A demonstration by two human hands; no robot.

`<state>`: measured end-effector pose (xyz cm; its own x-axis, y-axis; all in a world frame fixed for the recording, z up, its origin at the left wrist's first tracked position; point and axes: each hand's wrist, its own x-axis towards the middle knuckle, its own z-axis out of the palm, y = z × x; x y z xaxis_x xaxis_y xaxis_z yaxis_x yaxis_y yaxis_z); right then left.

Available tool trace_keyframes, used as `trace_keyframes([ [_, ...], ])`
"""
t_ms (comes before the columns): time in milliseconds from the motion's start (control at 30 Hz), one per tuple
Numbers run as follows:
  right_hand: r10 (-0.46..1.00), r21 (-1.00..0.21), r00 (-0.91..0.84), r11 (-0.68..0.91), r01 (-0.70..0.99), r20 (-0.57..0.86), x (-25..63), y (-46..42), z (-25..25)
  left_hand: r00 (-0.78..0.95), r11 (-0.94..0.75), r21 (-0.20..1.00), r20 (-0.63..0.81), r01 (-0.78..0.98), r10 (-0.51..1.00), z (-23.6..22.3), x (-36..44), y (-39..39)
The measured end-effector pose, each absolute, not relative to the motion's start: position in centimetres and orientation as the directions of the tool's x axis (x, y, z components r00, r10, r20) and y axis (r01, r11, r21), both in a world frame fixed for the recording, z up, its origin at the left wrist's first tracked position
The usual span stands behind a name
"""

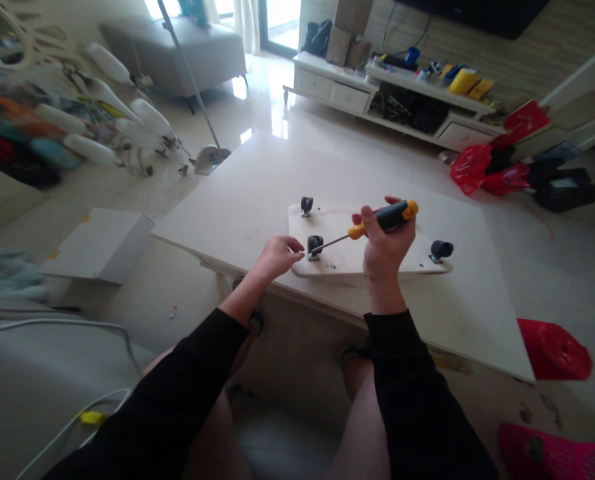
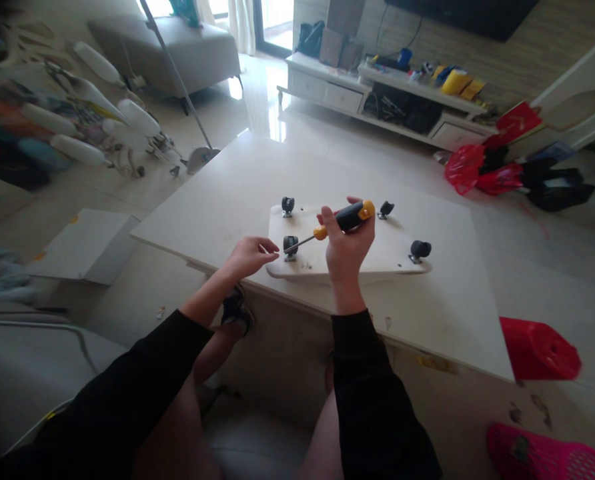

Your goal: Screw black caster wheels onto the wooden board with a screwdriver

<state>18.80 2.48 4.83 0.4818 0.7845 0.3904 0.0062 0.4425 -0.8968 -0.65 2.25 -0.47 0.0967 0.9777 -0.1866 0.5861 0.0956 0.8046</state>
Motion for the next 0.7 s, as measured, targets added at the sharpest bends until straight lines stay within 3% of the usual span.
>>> trace_keyframes([
  [233,0.781,-0.913,0.541,0.405,-0.056,0.313,20.2,2.8,4.3,0.074,0.189,0.807,-0.276,0.56,0.958,-1.8,1.1,2.1],
  [433,0.784,-0.916,0.542,0.397,-0.063,0.303,20.3,2.8,4.4,0.082,0.165,0.762,-0.274,0.626,0.958,-2.1,1.2,2.2],
  [700,0.777,-0.92,0.551,0.39,-0.045,0.303,20.8,2.9,4.1,0.113,0.002,0.491,-0.204,0.871,0.972,-2.2,2.4,1.7],
])
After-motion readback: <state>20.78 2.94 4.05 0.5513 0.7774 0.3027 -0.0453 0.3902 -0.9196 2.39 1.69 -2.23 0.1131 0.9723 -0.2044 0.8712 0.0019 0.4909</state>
